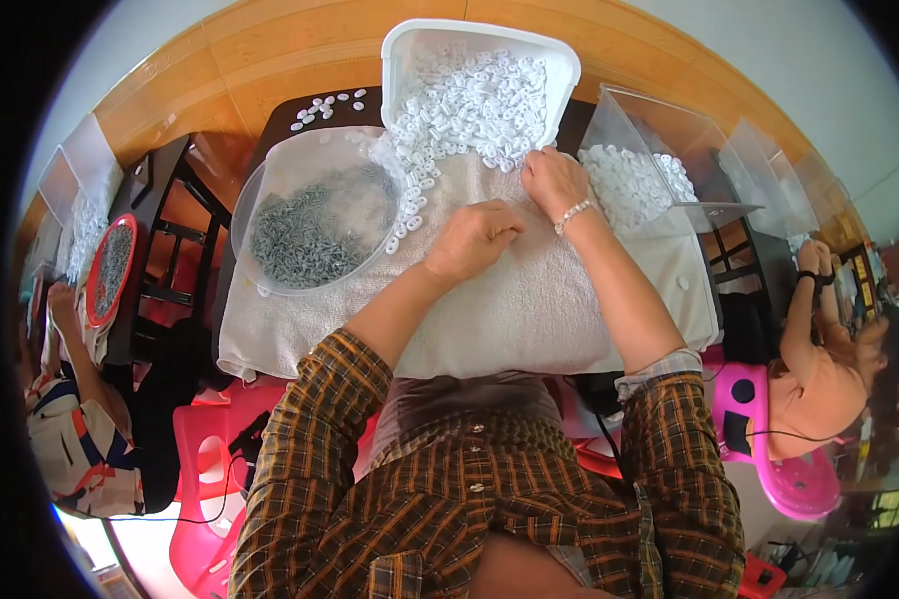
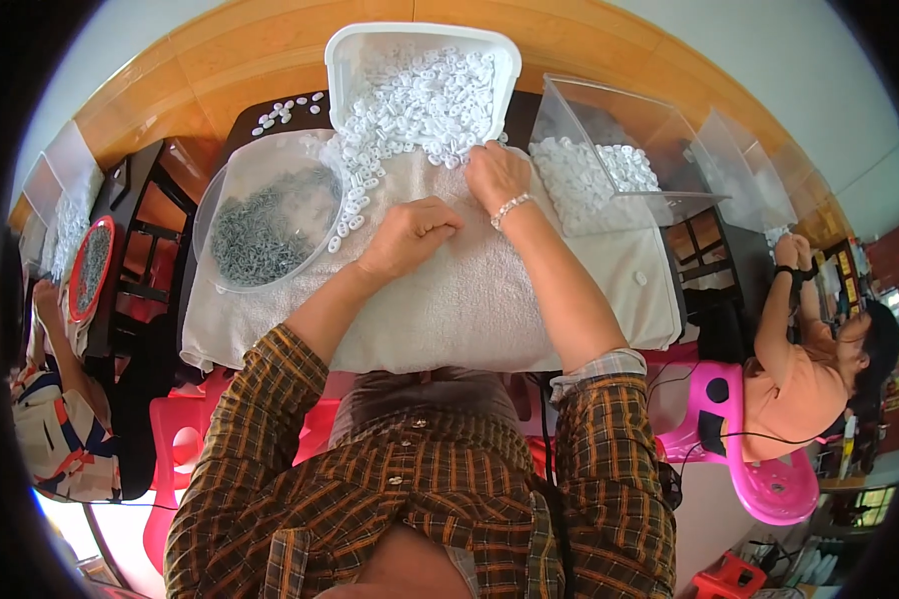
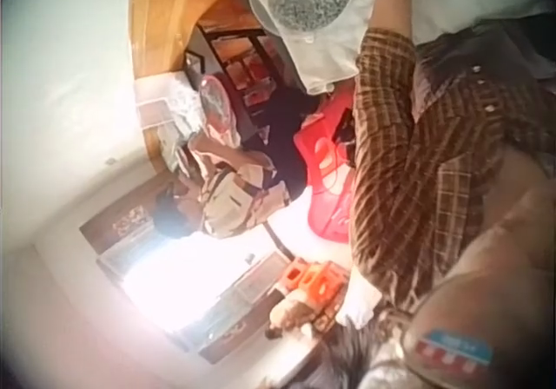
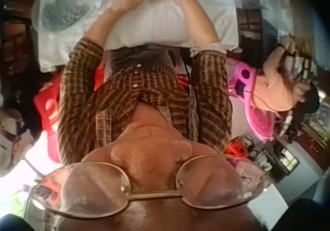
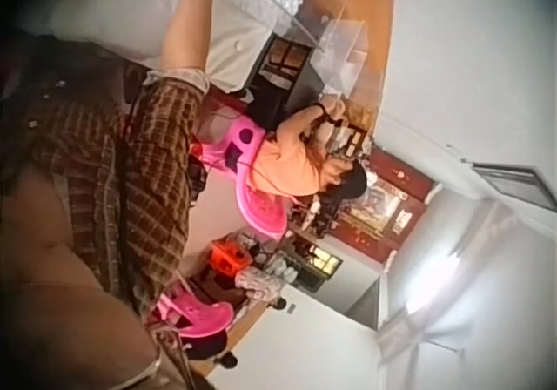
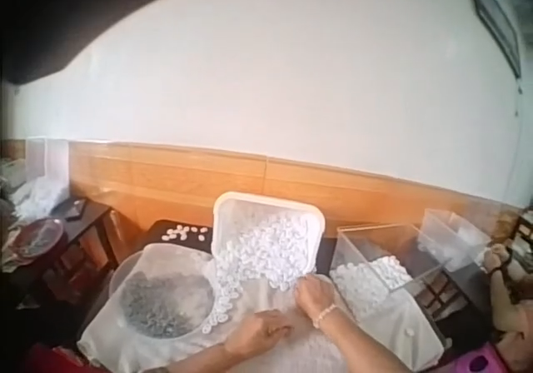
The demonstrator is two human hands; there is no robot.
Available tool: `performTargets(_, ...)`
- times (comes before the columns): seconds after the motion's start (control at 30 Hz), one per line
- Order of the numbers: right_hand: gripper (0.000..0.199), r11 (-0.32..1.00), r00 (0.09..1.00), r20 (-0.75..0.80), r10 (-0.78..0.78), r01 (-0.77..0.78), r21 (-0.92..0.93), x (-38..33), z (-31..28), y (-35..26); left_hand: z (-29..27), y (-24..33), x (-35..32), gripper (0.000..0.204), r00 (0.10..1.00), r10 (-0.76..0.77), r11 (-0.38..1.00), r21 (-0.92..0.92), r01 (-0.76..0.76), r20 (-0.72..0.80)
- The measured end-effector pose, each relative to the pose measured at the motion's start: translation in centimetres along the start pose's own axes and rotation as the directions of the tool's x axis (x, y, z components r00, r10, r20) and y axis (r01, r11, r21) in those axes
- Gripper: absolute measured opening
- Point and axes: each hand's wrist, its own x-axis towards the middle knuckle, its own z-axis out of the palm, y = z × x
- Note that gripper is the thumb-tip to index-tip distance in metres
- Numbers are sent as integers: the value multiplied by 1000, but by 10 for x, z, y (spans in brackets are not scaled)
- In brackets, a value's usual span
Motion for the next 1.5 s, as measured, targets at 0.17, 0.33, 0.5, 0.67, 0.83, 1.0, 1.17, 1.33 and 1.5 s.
performTargets(0.17, 16, 959, 1000, 22, 1, -7, 285, -18, -18, -7, -5, -3, -1, 15, 978, -47, 998, 22, 53, -205)
performTargets(0.33, 17, 283, 947, 299, 114, -320, 904, -41, -47, -18, -9, -1, 5, 16, 866, -445, 865, -359, 350, -227)
performTargets(0.5, 15, 102, 929, 360, 85, -368, 924, -48, -44, -19, -13, 9, 5, 15, 849, -527, 661, -645, 384, -34)
performTargets(0.67, 11, 197, 968, 241, 65, -250, 948, -49, -38, -17, -16, 11, 8, 13, 837, -542, 600, -663, 448, 76)
performTargets(0.83, 6, 553, 968, -227, -110, 250, 795, -44, -34, -12, -17, 11, 13, 11, 818, -570, 567, -683, 459, 77)
performTargets(1.0, 12, 350, 991, -126, -49, 135, 927, -46, -36, -18, -15, 11, 11, 9, 822, -569, 574, -701, 423, 30)
performTargets(1.17, 23, 302, 951, 310, -8, -293, 907, -44, -51, -14, -9, 11, 7, 6, 916, -358, 892, -356, 278, -180)
performTargets(1.33, 20, 83, 888, 454, -79, -448, 890, -43, -52, -14, -9, 9, 6, 11, 958, -208, 961, -224, 163, -196)
performTargets(1.5, 15, -61, 881, 473, -15, -473, 879, -44, -52, -16, -6, 13, 8, 12, 878, -440, 797, -532, 286, -187)
